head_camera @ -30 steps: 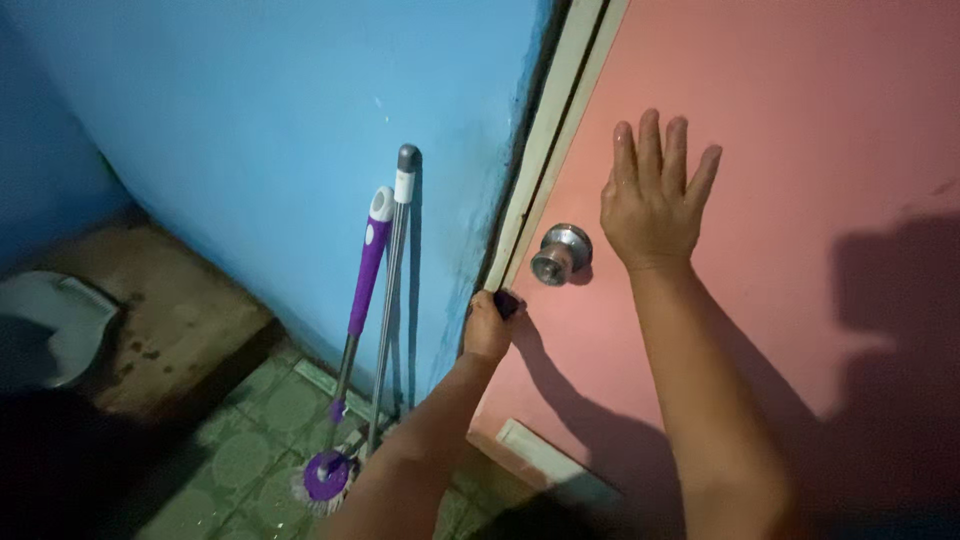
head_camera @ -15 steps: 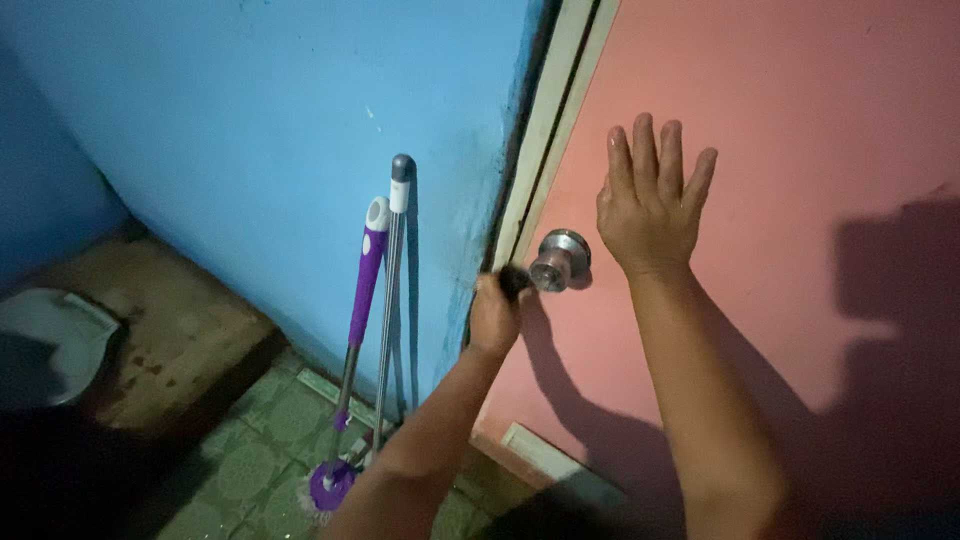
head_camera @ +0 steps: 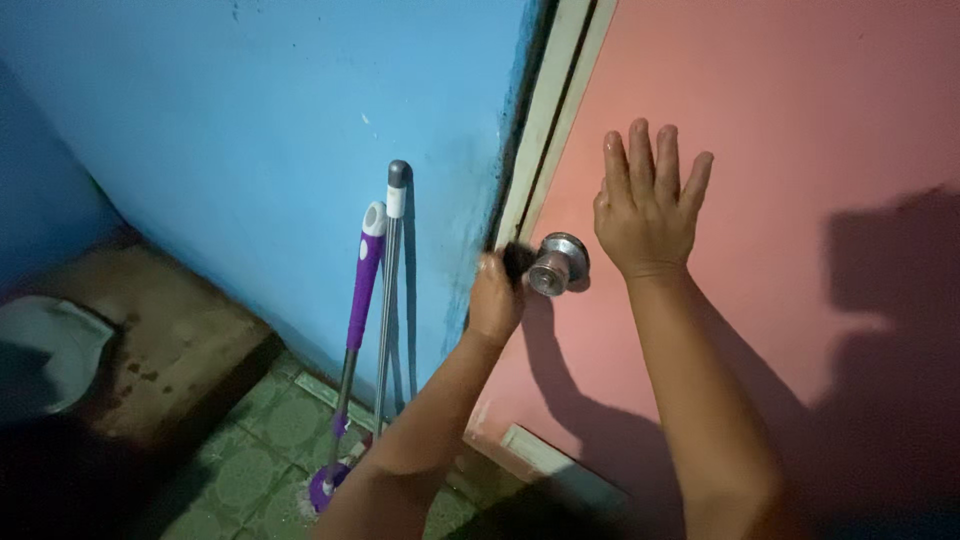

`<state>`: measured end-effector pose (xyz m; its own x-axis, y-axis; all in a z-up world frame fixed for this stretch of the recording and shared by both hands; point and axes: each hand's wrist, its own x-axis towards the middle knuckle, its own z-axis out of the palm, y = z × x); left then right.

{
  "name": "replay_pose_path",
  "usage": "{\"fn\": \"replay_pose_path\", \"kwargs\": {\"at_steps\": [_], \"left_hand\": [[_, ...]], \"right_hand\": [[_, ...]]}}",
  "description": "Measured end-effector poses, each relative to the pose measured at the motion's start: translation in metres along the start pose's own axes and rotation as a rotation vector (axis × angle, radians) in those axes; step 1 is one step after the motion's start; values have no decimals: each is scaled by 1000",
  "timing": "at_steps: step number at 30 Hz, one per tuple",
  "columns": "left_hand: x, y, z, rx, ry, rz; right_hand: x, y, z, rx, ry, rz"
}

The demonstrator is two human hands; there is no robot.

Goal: The person sands the surface and edges of a pink door using a small sanding block, periodically rinsing the block and the door with water from a metal cup.

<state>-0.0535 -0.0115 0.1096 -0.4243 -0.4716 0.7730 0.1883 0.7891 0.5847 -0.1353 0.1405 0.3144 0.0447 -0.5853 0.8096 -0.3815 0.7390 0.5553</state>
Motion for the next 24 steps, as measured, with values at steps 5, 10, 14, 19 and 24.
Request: {"fn": "replay_pose_path", "kwargs": {"at_steps": [5,10,14,19,24], "left_hand": [[-76,-46,13,50,-190,-397],[-68,-37,8,-81,-194,-537],[-14,-6,3,47,-91,-387],[-5,-5,9,80,-10,-179],[-45,-27,8,46,-77,-173]], "right_hand": [[1,-3,-1,-32,27,-2],[-1,-3,7,19,45,5],[-2,0,8,34,-10,-9],[-4,-1,10,31,1,-2],[-7,0,12,36,0,-3]]}}
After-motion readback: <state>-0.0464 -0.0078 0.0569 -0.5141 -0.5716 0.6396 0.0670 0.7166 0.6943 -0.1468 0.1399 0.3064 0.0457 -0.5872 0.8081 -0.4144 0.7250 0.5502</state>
